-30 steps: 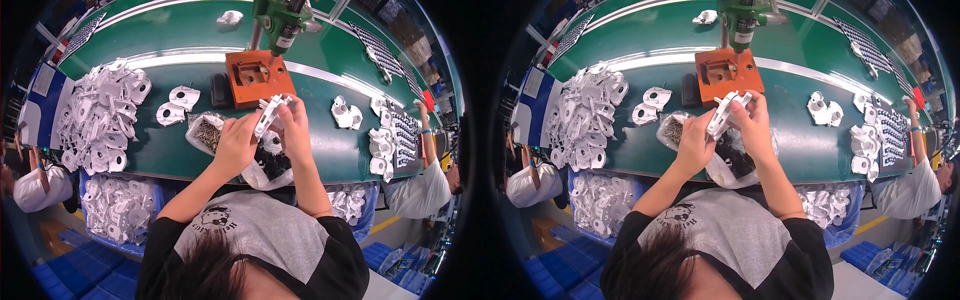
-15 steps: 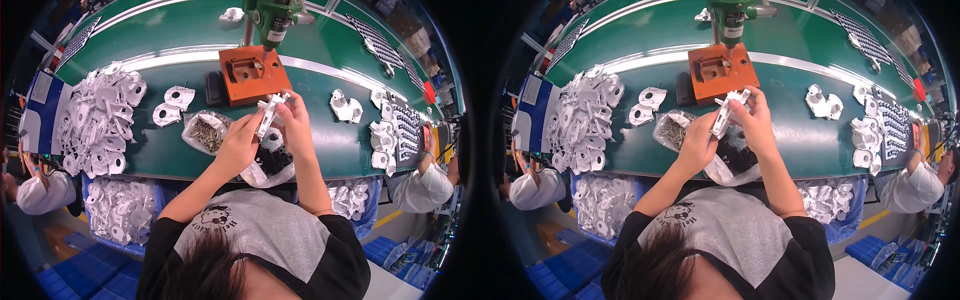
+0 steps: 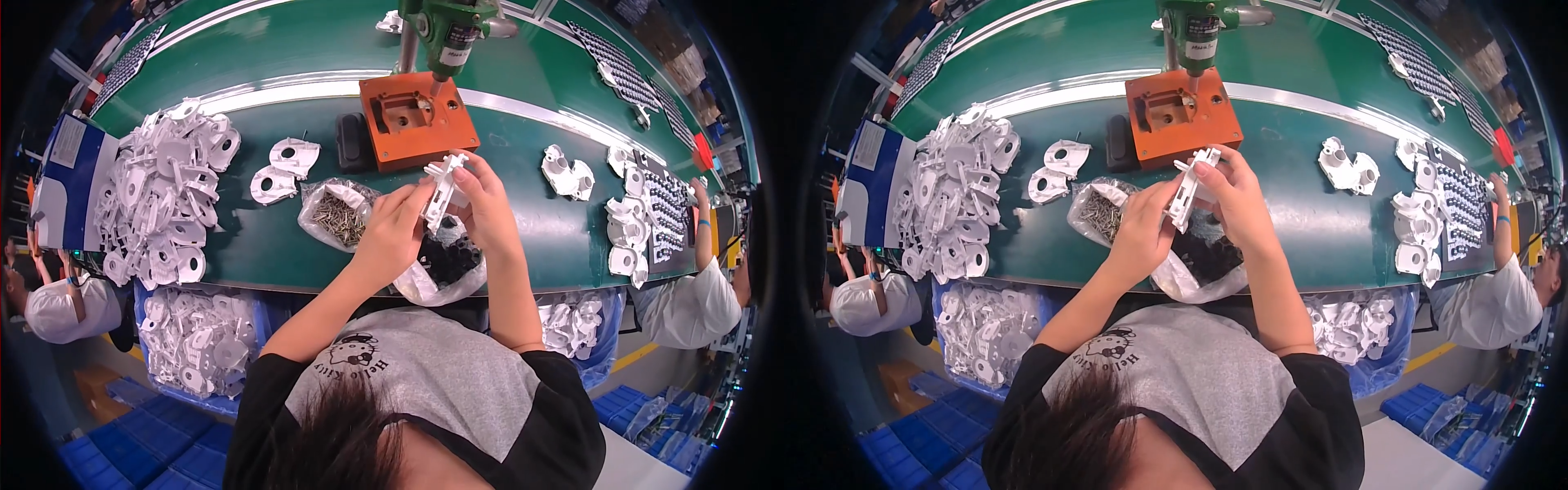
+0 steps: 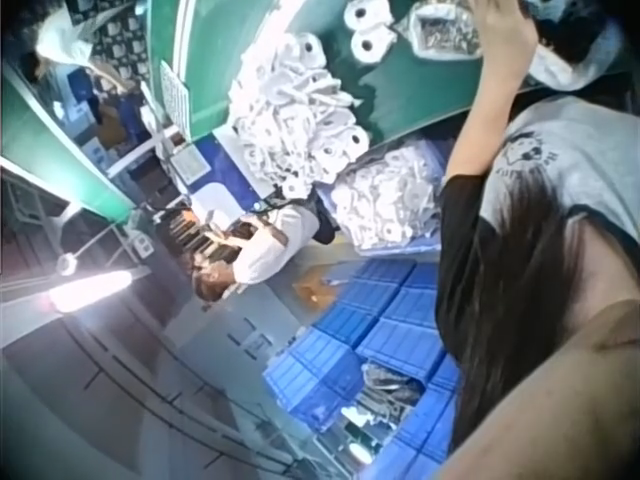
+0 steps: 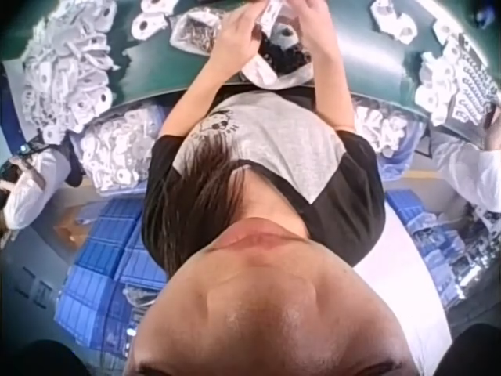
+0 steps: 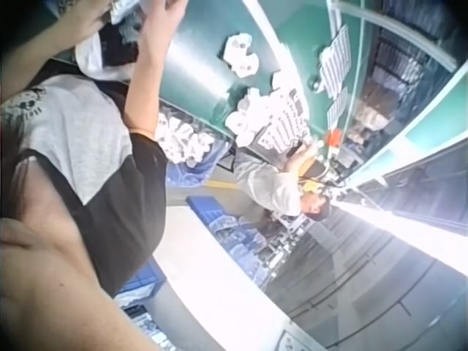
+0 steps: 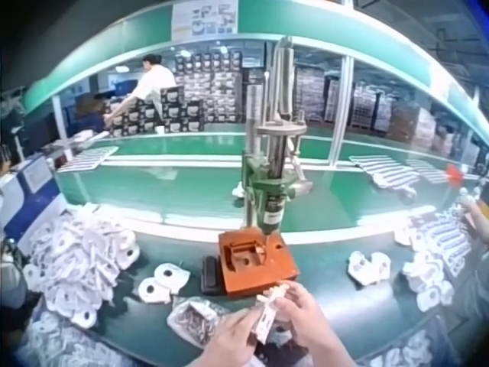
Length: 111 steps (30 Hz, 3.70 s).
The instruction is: Assembling small plastic components using a manual hand press on a factory line.
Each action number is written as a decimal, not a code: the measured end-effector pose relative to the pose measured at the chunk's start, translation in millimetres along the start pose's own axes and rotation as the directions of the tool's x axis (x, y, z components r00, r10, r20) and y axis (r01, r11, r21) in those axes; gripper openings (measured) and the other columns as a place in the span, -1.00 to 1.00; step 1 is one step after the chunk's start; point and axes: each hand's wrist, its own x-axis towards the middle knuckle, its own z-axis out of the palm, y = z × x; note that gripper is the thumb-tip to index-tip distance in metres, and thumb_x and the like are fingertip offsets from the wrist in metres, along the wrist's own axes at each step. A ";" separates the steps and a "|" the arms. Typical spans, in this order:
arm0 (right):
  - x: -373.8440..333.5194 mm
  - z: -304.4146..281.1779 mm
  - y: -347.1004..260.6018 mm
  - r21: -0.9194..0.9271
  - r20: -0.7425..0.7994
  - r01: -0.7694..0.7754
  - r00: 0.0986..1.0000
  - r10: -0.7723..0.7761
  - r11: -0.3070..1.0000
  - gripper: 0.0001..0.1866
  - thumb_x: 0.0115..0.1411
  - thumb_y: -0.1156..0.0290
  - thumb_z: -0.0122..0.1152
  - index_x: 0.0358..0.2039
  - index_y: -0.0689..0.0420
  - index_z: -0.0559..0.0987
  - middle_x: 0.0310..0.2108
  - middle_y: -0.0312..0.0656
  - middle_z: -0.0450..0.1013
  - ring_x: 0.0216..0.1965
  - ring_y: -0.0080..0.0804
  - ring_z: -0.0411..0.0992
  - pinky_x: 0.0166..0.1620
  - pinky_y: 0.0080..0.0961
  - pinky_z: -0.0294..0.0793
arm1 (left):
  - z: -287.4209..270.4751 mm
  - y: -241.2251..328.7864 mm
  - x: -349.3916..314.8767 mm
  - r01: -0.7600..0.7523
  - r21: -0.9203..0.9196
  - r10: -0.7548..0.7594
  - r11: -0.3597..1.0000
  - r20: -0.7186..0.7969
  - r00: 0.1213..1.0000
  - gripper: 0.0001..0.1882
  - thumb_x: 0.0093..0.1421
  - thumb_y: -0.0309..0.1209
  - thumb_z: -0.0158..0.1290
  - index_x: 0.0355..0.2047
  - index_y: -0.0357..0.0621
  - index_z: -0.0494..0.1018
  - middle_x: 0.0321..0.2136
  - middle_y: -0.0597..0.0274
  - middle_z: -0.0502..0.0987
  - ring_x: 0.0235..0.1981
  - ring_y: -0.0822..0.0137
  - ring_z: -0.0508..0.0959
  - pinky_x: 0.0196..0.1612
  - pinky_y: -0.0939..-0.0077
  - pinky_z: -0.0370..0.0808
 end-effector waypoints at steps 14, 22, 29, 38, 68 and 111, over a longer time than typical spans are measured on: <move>3.0 -1.2 -2.0 0.104 0.012 -0.111 0.994 0.110 0.988 -0.48 0.22 0.19 0.03 0.07 0.26 0.25 -0.07 0.05 0.38 -0.07 -0.03 0.44 -0.03 -0.22 0.47 | -2.0 8.0 0.6 0.023 -0.029 -0.021 0.999 0.091 0.996 -0.25 -0.17 -0.45 0.19 0.10 -0.27 0.20 -0.16 0.09 0.44 -0.05 0.15 0.38 -0.06 0.25 0.25; 5.3 -0.8 7.8 0.233 0.078 -0.182 0.983 0.168 0.955 -0.60 0.25 0.20 -0.03 -0.03 0.22 0.35 -0.09 0.06 0.41 -0.09 -0.04 0.45 -0.03 -0.16 0.44 | 7.5 -0.2 -3.3 0.018 0.062 -0.016 0.998 -0.043 0.999 -0.42 -0.10 -0.43 0.20 -0.03 -0.27 0.31 -0.27 0.15 0.47 -0.19 0.22 0.43 -0.14 0.33 0.27; 2.0 -12.1 -1.2 0.001 0.180 -0.101 0.979 0.099 0.995 -0.77 0.19 0.35 0.13 -0.18 0.18 0.47 -0.35 -0.38 0.45 -0.40 -0.74 0.36 -0.38 -0.79 0.28 | -15.6 0.4 -4.4 0.501 -0.528 -0.532 0.685 0.107 0.840 -0.65 0.15 -0.40 0.06 -0.09 -0.32 0.34 -0.35 0.16 0.49 -0.37 0.41 0.49 -0.24 0.54 0.42; -1.1 -18.8 -0.4 -0.224 0.099 -0.010 0.995 0.033 0.974 -0.87 0.19 0.44 0.09 -0.37 0.26 0.50 -0.52 -0.36 0.43 -0.53 -0.71 0.32 -0.48 -0.74 0.28 | -29.2 -8.0 9.4 0.541 -0.656 -0.560 0.526 0.211 0.801 -0.47 0.14 -0.33 0.13 0.04 -0.25 0.19 -0.23 0.16 0.50 -0.25 0.43 0.49 -0.14 0.54 0.41; -23.2 -46.7 15.4 -0.902 0.137 0.216 0.964 -0.226 0.374 -0.79 0.04 0.39 0.21 -0.33 0.23 0.51 -0.48 -0.12 0.42 -0.42 -0.28 0.43 -0.34 -0.41 0.41 | -28.4 -66.0 91.9 -0.273 0.421 0.170 0.865 0.266 0.949 -0.84 0.01 -0.42 0.10 -0.39 -0.14 0.40 -0.36 0.22 0.49 -0.31 0.15 0.50 -0.21 0.32 0.39; 107.9 -18.6 -4.0 -0.830 0.540 0.538 0.713 -0.447 -0.144 -0.72 0.11 0.34 0.11 -0.17 0.17 0.54 -0.15 -0.11 0.42 -0.12 -0.19 0.38 -0.02 -0.34 0.29 | -1.4 -121.7 84.3 -0.129 0.059 0.124 0.990 0.089 0.988 -0.76 -0.05 -0.55 -0.09 -0.35 -0.21 0.50 -0.23 0.13 0.49 -0.08 0.15 0.43 0.00 0.22 0.35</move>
